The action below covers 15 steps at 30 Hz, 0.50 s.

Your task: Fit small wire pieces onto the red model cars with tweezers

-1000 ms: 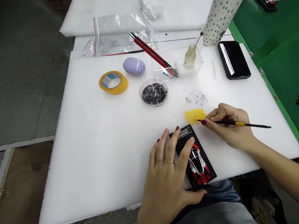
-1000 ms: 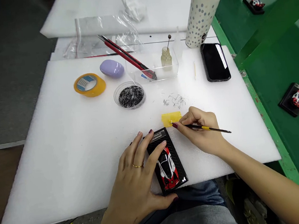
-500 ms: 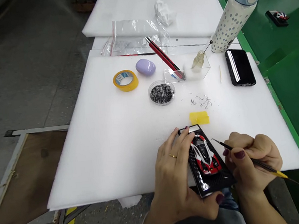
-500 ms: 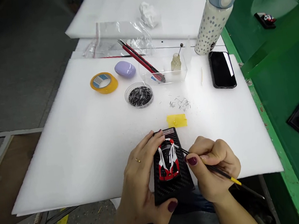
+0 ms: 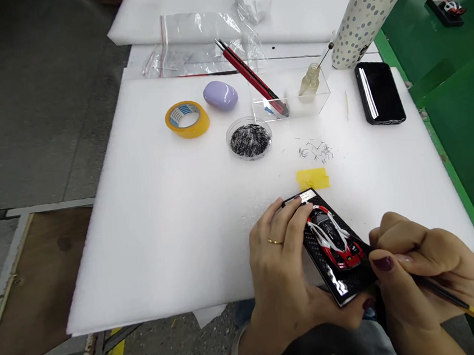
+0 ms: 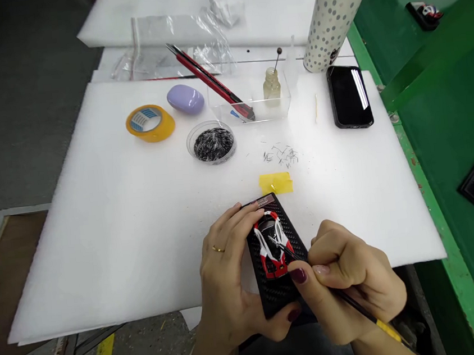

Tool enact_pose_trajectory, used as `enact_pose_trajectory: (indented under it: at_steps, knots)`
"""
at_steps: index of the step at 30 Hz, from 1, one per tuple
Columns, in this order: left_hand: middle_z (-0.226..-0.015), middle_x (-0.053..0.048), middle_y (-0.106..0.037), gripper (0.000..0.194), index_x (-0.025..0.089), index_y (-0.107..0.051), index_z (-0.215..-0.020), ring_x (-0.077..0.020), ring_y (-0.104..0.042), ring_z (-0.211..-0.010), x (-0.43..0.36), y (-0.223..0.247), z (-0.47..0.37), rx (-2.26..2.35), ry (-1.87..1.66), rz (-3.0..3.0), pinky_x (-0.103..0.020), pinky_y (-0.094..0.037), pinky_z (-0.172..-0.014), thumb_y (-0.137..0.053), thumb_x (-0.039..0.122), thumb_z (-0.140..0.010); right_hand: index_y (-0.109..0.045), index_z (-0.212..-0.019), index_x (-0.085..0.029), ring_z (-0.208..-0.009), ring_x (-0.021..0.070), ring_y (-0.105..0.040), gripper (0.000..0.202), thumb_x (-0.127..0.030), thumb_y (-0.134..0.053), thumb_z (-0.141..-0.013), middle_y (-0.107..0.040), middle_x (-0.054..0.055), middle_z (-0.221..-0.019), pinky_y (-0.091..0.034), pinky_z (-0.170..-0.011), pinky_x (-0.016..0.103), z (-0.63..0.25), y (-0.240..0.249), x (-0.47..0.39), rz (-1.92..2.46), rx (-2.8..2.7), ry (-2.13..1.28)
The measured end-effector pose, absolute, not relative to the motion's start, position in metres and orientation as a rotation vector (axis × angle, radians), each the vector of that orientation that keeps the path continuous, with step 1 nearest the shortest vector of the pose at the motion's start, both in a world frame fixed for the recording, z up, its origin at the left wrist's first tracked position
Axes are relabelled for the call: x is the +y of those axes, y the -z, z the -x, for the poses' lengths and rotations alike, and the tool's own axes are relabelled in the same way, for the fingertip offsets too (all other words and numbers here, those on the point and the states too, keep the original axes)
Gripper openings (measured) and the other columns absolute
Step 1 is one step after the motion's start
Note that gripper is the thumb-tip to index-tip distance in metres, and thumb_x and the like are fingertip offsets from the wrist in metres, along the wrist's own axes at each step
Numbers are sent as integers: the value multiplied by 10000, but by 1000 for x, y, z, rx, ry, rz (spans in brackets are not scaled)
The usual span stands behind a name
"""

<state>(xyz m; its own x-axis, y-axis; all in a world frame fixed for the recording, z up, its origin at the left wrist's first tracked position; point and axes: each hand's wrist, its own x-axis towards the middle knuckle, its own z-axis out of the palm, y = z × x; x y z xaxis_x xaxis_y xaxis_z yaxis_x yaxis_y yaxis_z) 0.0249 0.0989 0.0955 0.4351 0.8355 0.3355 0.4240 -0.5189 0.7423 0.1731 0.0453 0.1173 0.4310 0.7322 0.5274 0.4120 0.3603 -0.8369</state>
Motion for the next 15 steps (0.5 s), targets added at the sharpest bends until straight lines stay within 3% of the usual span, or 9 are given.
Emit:
enact_pose_trajectory:
  at_steps: [6, 15]
  knots:
    - [-1373, -136, -638, 871, 153, -548, -1331, -361, -498, -1358, 99, -97, -26, 1065, -939, -2125, -507, -367, -1163, -579, 798, -747, -438, -690, -219, -485, 90, -380, 352, -103, -729, -849, -506, -45, -586, -343, -432, 260, -166, -111, 46, 1328, -1173, -225]
    - [-1368, -133, -646, 887, 166, -554, -1322, -369, -507, -1344, 99, -98, -26, 1087, -932, -2110, -512, -379, -1144, -609, 814, -720, -470, -686, -224, -478, 99, -435, 356, -92, -782, -795, -527, -47, -578, -411, -440, 286, -176, -120, 41, 1347, -1261, -310]
